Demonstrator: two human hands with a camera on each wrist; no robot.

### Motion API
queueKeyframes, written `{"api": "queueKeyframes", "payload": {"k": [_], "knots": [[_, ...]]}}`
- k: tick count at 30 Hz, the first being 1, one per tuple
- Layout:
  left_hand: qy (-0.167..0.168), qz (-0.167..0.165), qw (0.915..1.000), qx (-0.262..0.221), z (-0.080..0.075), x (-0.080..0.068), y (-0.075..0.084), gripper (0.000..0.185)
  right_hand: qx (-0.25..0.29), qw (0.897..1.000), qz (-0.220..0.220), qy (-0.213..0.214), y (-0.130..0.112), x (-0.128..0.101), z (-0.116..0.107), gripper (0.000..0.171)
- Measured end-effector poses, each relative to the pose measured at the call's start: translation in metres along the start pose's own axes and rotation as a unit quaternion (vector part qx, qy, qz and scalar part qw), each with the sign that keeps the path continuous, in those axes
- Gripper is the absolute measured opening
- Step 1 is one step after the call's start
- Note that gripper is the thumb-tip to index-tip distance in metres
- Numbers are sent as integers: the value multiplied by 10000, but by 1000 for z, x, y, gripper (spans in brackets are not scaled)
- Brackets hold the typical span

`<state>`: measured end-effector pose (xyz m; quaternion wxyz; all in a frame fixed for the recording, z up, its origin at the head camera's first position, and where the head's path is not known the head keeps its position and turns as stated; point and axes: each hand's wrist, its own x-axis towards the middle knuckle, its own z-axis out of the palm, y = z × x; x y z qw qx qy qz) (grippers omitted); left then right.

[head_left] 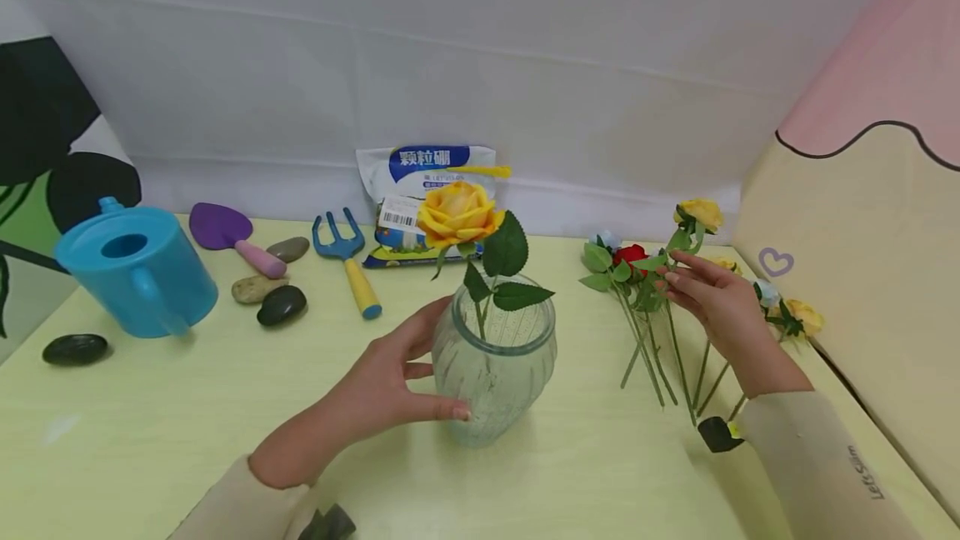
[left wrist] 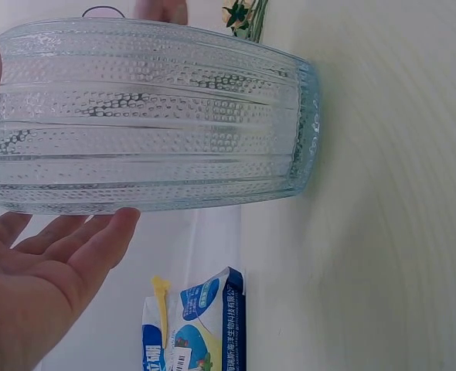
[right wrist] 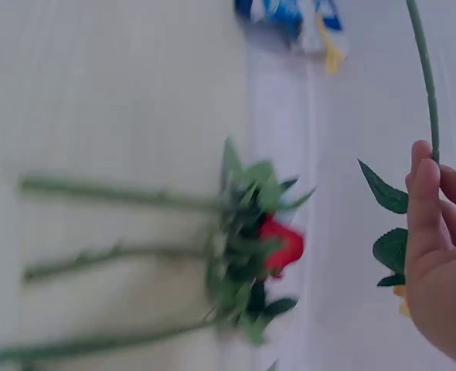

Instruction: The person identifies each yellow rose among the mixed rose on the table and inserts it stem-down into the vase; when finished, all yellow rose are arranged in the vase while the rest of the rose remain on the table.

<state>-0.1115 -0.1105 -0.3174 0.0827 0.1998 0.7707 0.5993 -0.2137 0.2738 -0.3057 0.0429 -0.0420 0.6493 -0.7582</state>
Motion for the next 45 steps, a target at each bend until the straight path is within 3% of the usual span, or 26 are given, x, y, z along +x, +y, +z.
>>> {"api": "queueKeyframes", "payload": {"k": [2,9,14,23,29,34,39,45], "knots": [[0,-18,10000,6,0,0,0,101,65,9999,-95,22,-8,-1,13,63],[-13,-61,10000,-18,1,1,1,101,816,9952,-425,-345,-44,-2,56,36],[8,-13,10000,-44,1,0,1,101,1026,9919,-575,-475,-60,1,86,42],[-6,-2,10000,-84,1,-1,-1,101,814,9939,-720,-162,-63,11,121,49],[27,16,10000,-27,1,-1,-1,101,508,9899,-1315,120,-60,7,139,42],[50,61,10000,30,2,-1,-1,101,-76,9764,-2149,213,-52,-16,153,38],[33,-47,10000,9,1,0,0,101,-123,9607,-2771,20,-41,-42,160,37],[59,23,10000,67,2,0,-1,99,-569,9271,-3677,-460,-25,-55,169,36]]}}
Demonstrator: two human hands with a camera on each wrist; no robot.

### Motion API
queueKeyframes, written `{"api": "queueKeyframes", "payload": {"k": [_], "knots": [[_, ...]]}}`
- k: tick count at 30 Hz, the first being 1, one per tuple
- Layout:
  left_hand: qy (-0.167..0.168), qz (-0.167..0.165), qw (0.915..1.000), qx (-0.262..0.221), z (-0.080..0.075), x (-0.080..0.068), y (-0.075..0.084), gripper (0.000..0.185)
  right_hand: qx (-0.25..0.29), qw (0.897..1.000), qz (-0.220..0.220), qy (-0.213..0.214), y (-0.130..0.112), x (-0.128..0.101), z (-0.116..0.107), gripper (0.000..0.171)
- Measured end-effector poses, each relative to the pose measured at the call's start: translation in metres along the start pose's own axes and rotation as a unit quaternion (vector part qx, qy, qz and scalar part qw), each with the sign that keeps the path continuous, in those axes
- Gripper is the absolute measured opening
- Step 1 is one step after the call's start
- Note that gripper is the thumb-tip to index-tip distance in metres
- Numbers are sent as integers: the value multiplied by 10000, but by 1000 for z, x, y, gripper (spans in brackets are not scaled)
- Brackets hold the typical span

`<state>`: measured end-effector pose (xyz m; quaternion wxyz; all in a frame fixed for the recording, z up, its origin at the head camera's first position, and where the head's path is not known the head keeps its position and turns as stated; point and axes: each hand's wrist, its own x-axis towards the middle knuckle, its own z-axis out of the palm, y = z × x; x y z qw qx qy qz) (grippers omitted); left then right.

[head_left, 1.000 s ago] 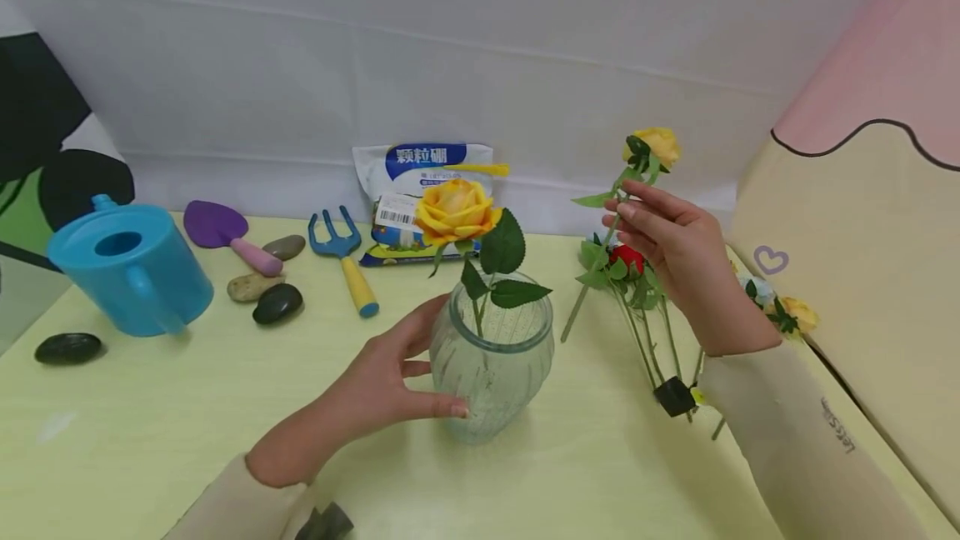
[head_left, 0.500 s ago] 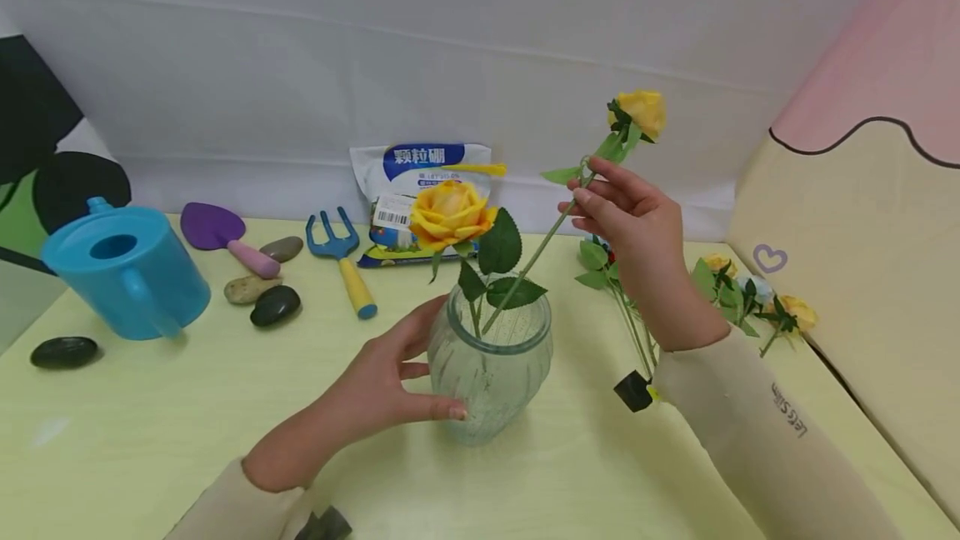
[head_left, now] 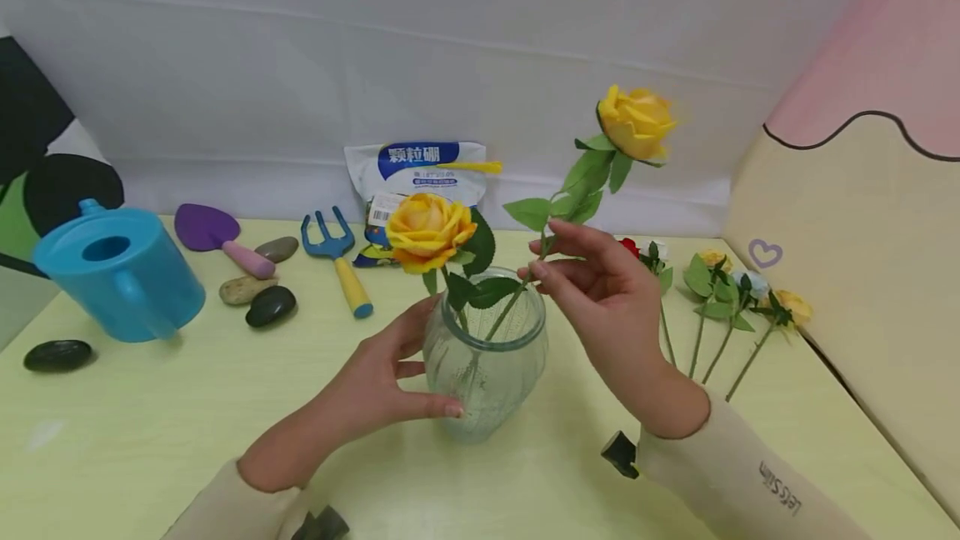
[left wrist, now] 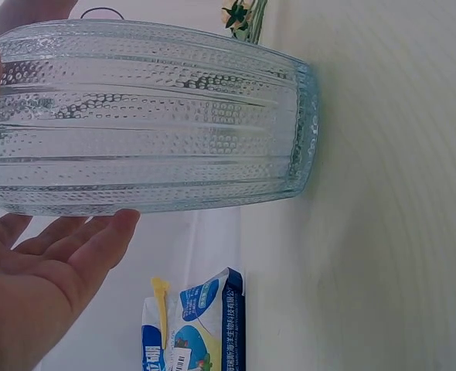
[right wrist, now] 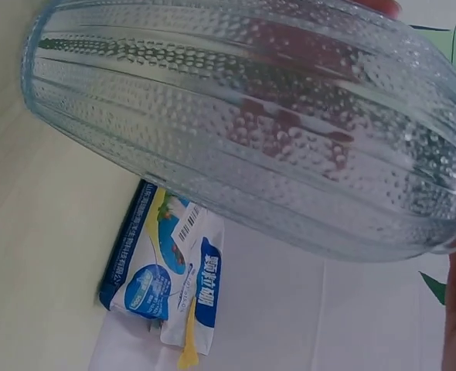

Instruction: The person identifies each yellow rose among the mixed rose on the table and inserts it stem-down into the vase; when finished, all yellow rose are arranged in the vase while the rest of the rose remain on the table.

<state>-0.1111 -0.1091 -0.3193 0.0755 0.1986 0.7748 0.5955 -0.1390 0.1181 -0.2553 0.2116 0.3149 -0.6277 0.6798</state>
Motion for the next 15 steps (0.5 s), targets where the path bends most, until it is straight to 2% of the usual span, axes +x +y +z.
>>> {"api": "queueKeyframes", "payload": {"k": [2,4,11,15], "knots": [[19,19,10000,3,0,-1,-1,99,-230,9995,-167,-150,2,-2,4,35],[18,15,10000,-5,0,-1,-1,100,-492,9985,-76,-217,4,-2,6,33],[-16,-18,10000,-42,-1,-1,1,101,-810,9924,814,-439,7,2,8,27],[-20,7,10000,-35,-1,-1,2,101,-921,9875,1124,-616,8,3,6,27]]}}
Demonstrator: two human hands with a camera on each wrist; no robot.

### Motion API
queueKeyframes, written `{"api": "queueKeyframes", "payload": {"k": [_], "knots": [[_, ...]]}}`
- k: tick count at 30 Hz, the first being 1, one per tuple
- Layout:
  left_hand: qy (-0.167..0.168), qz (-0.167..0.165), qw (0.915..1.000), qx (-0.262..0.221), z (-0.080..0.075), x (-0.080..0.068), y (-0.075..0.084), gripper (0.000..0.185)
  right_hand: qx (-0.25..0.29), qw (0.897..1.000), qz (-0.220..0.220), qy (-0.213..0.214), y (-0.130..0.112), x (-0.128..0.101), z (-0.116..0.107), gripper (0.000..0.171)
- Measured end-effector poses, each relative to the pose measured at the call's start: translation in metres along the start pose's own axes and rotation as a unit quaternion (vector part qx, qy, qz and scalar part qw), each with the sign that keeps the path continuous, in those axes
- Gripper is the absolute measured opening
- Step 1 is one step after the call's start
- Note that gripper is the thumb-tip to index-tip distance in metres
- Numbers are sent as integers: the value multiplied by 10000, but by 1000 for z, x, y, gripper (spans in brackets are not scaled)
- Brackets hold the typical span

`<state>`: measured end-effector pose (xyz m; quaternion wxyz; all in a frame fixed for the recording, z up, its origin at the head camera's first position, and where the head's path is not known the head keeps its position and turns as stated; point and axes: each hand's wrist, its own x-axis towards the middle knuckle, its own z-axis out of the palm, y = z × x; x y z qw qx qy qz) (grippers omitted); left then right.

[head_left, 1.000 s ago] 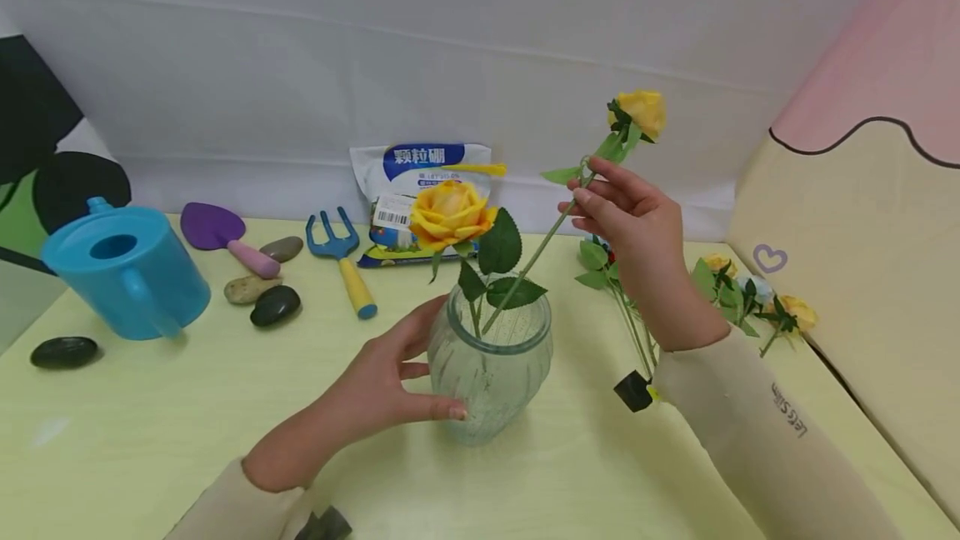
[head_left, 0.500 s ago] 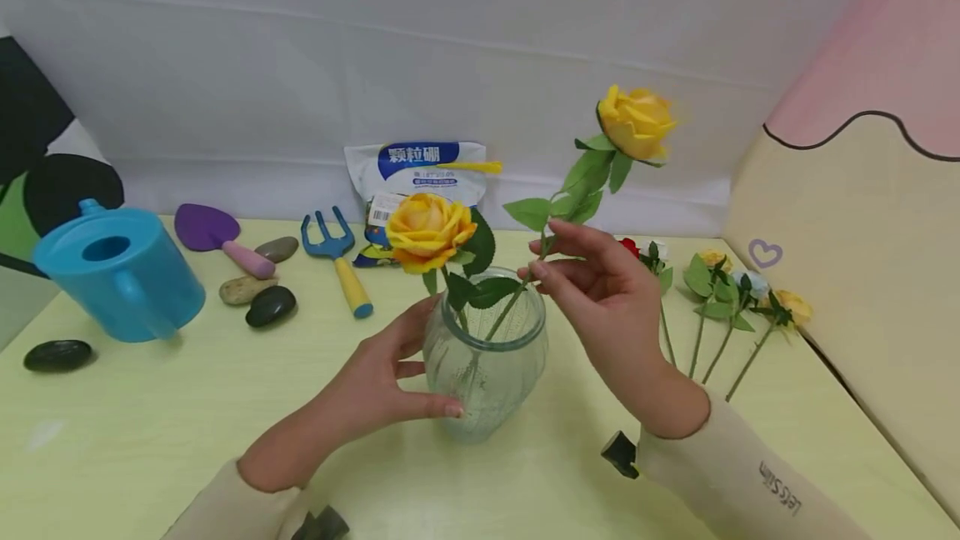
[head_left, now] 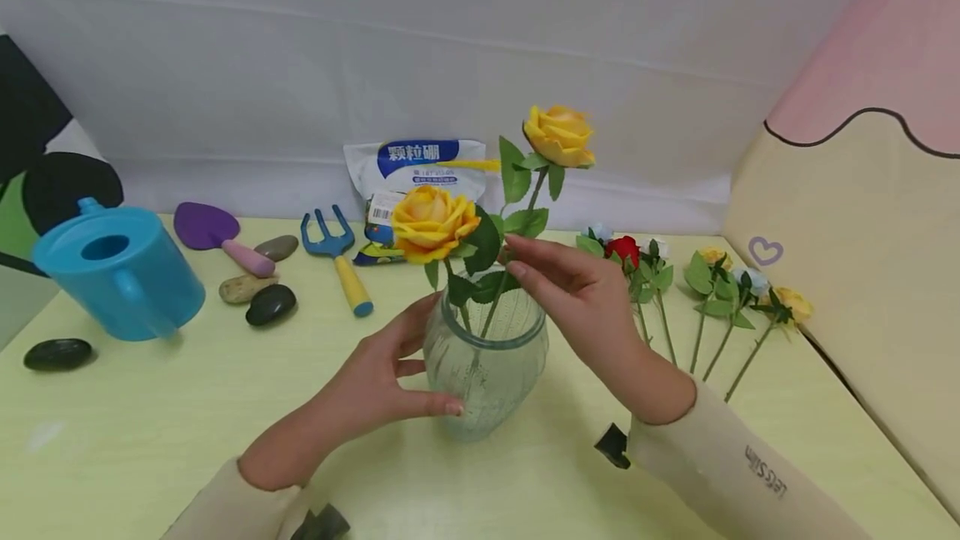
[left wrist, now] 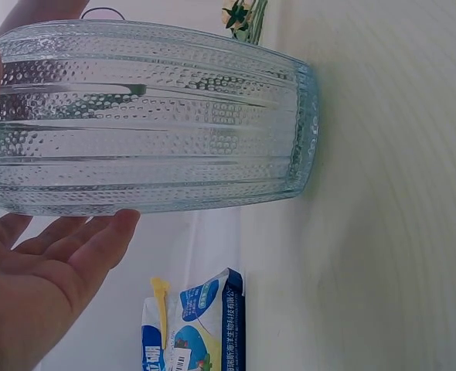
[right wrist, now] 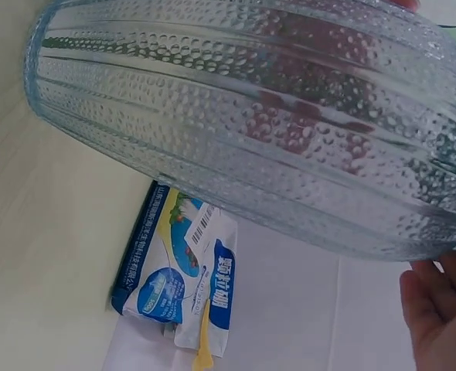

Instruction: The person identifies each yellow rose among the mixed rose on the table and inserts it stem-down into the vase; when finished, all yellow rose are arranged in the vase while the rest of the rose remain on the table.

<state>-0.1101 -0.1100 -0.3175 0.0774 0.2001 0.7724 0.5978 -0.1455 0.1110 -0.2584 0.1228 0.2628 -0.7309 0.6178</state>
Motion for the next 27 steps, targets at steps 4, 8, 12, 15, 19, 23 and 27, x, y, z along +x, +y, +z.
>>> {"api": "queueKeyframes", "payload": {"k": [4,8,12,15,19,23,27], "knots": [[14,9,10000,9,0,0,-2,100,46,9995,50,-308,1,0,-3,26],[22,24,10000,-29,0,1,-4,99,272,9976,228,-598,2,-1,-7,28],[-26,133,9998,-159,1,2,-4,97,402,9939,672,-776,6,-3,-15,26],[-46,221,9995,-208,1,1,-4,97,296,9904,967,-940,9,-4,-23,25],[-60,265,9994,-216,1,1,-4,96,296,9876,1085,-1097,13,-7,-35,20],[-82,248,9993,-283,0,1,-4,96,445,9868,982,-1205,17,-10,-52,26],[-90,210,9994,-261,0,1,-4,96,257,9845,910,-1476,26,-11,-81,23]]}}
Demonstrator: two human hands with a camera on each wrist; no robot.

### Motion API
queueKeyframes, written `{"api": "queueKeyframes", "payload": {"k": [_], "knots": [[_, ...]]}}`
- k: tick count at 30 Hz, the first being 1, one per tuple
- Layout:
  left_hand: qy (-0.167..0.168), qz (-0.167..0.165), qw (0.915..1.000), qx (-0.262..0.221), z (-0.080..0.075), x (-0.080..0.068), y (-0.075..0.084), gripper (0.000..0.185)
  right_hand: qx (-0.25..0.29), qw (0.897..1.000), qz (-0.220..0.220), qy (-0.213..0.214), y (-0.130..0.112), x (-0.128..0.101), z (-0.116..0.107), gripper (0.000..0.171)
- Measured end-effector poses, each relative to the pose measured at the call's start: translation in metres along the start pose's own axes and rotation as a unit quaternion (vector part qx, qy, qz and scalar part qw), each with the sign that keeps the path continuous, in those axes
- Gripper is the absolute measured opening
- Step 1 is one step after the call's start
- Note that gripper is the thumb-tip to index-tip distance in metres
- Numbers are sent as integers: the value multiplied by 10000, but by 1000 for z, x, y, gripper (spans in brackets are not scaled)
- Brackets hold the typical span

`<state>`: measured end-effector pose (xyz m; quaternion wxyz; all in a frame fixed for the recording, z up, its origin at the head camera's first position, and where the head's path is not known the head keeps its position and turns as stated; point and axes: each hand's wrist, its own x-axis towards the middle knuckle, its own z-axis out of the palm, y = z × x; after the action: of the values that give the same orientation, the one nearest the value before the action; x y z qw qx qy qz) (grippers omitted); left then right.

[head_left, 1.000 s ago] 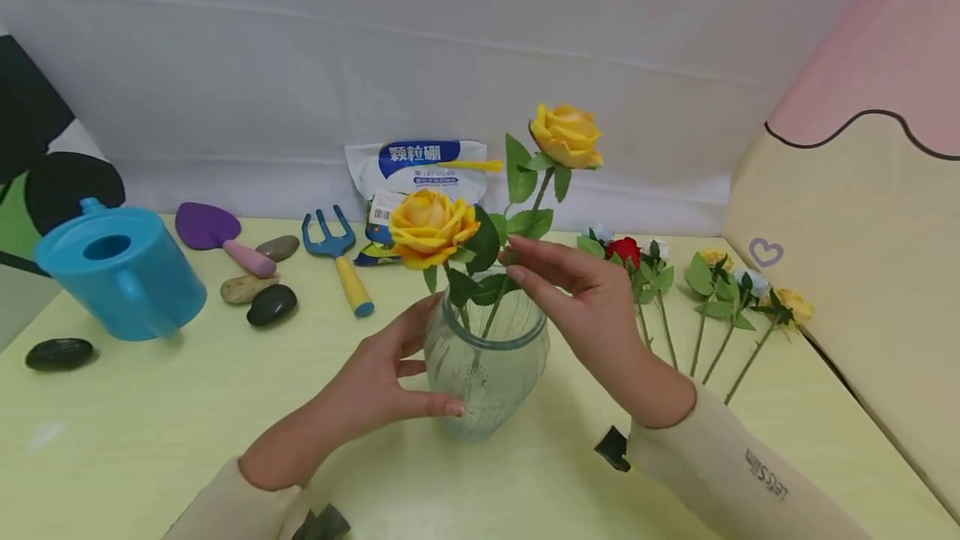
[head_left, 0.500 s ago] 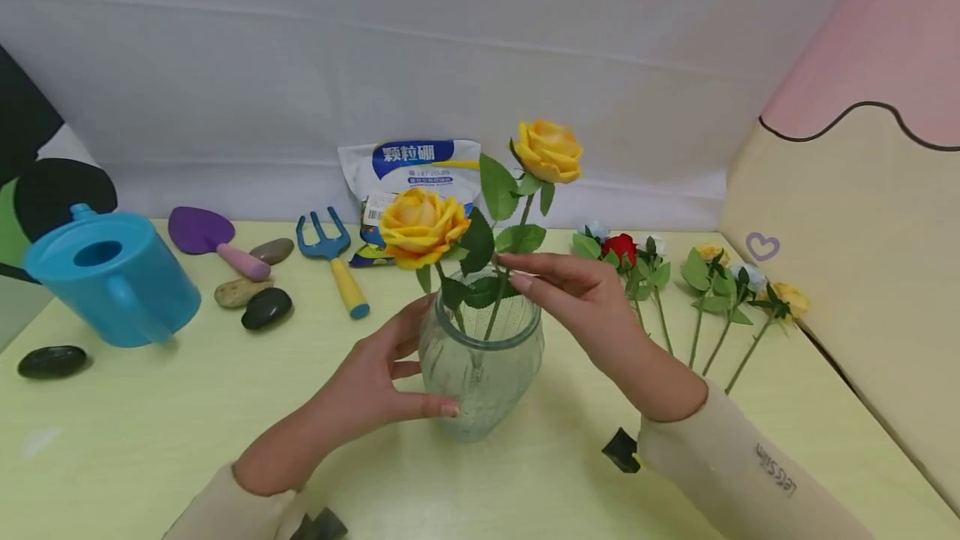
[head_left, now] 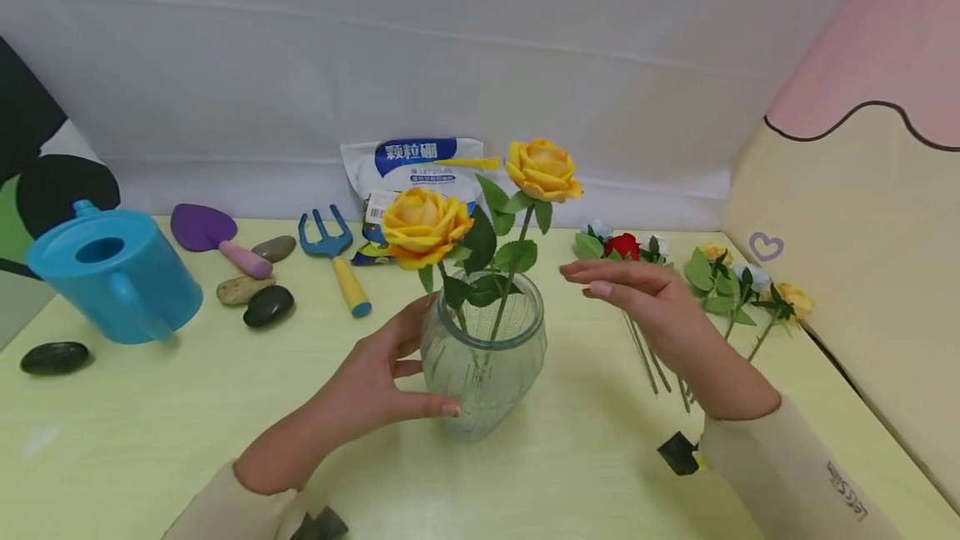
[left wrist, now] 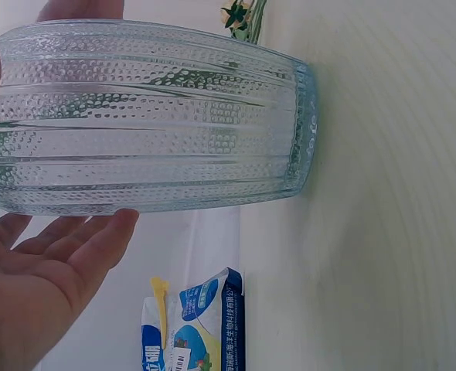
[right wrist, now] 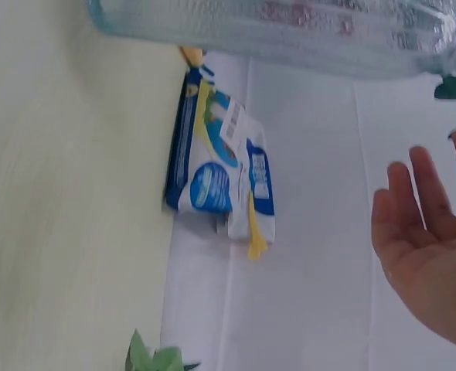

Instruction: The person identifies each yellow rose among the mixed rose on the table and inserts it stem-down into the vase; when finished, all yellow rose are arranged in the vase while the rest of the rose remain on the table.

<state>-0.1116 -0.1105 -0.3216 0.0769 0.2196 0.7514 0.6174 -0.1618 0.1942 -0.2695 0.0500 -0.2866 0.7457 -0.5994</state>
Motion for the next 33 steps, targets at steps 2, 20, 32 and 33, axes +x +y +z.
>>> {"api": "queueKeyframes", "payload": {"k": [2,20,32,33], "knots": [[10,7,10000,65,0,0,0,96,-176,9992,133,-324,8,-5,-19,23],[53,-71,9997,220,1,1,1,97,-652,9403,3197,963,94,-48,-159,13],[74,-255,9994,222,0,0,3,101,-1166,9180,3685,883,123,-36,-170,50],[70,-275,9993,225,0,1,3,101,-1194,9161,3721,900,124,-34,-170,50]]}}
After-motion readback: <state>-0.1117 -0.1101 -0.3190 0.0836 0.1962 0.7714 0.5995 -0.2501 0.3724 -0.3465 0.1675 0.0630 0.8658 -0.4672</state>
